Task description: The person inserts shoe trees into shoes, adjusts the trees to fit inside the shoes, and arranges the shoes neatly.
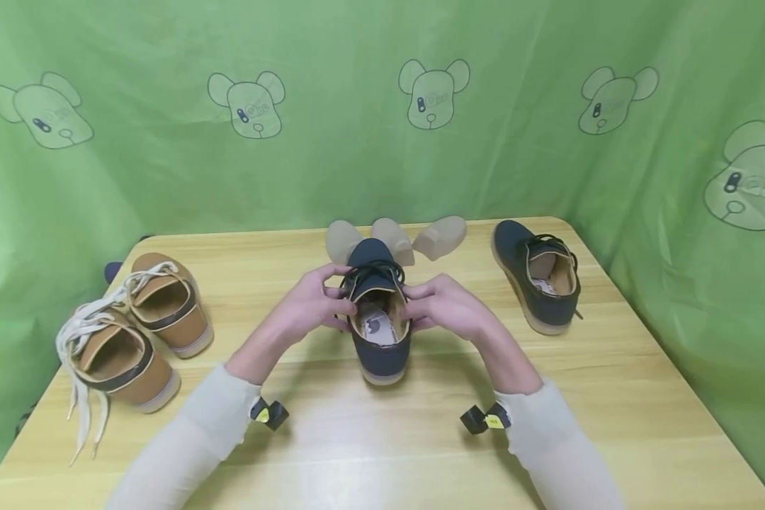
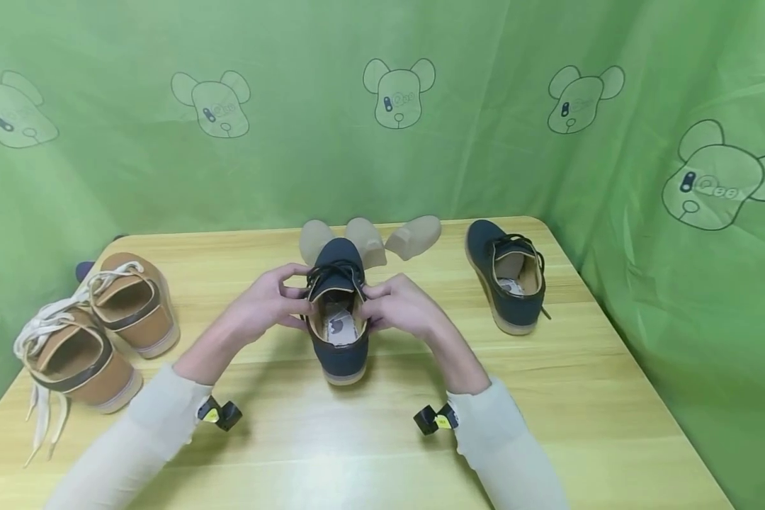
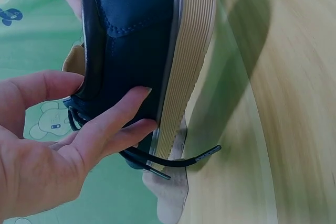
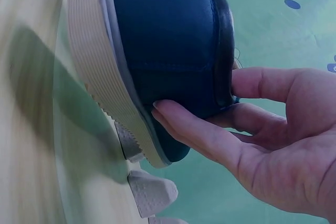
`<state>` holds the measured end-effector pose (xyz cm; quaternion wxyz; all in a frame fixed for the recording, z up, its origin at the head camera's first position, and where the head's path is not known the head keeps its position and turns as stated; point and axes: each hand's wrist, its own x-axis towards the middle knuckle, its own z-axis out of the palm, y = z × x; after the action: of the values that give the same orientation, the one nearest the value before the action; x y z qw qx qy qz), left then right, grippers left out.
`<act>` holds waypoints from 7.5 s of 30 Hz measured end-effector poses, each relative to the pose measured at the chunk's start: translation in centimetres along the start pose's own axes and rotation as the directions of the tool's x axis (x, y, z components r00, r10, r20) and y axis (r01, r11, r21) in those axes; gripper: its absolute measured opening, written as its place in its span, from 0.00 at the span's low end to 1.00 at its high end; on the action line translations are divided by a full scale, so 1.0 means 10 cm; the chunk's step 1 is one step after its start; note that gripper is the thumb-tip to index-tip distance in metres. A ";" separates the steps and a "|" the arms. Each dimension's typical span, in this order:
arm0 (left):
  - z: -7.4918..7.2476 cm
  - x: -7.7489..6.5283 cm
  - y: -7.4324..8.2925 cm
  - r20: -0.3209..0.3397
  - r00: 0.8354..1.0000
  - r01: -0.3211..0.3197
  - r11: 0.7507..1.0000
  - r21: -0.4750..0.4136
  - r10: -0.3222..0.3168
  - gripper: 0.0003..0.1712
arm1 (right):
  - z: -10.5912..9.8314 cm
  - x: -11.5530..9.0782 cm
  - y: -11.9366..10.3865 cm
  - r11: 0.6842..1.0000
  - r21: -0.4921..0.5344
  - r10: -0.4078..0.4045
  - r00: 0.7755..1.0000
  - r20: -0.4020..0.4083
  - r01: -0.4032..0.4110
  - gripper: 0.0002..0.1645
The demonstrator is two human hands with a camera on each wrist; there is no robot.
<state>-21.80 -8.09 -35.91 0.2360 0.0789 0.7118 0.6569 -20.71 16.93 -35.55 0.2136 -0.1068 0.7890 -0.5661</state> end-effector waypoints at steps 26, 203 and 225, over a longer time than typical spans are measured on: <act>0.00 0.15 -0.27 0.032 0.998 0.047 0.998 -0.038 -0.045 0.41 | -0.01 0.10 0.26 0.994 0.078 0.066 0.996 0.062 -0.071 0.27; 0.08 0.13 -0.58 -0.229 0.965 -0.065 0.962 0.267 0.128 0.35 | -0.73 1.23 0.47 0.932 -0.323 -0.100 0.739 -0.666 -0.165 0.27; 0.08 0.13 -0.58 -0.224 0.967 -0.058 0.964 0.258 0.118 0.37 | -0.76 1.17 0.57 0.918 -0.333 -0.047 0.773 -0.632 -0.217 0.23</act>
<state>-21.42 -7.53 -41.83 0.1079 0.0607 0.8074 0.5769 -34.14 20.45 -41.43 -0.0614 0.0845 0.9145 -0.3909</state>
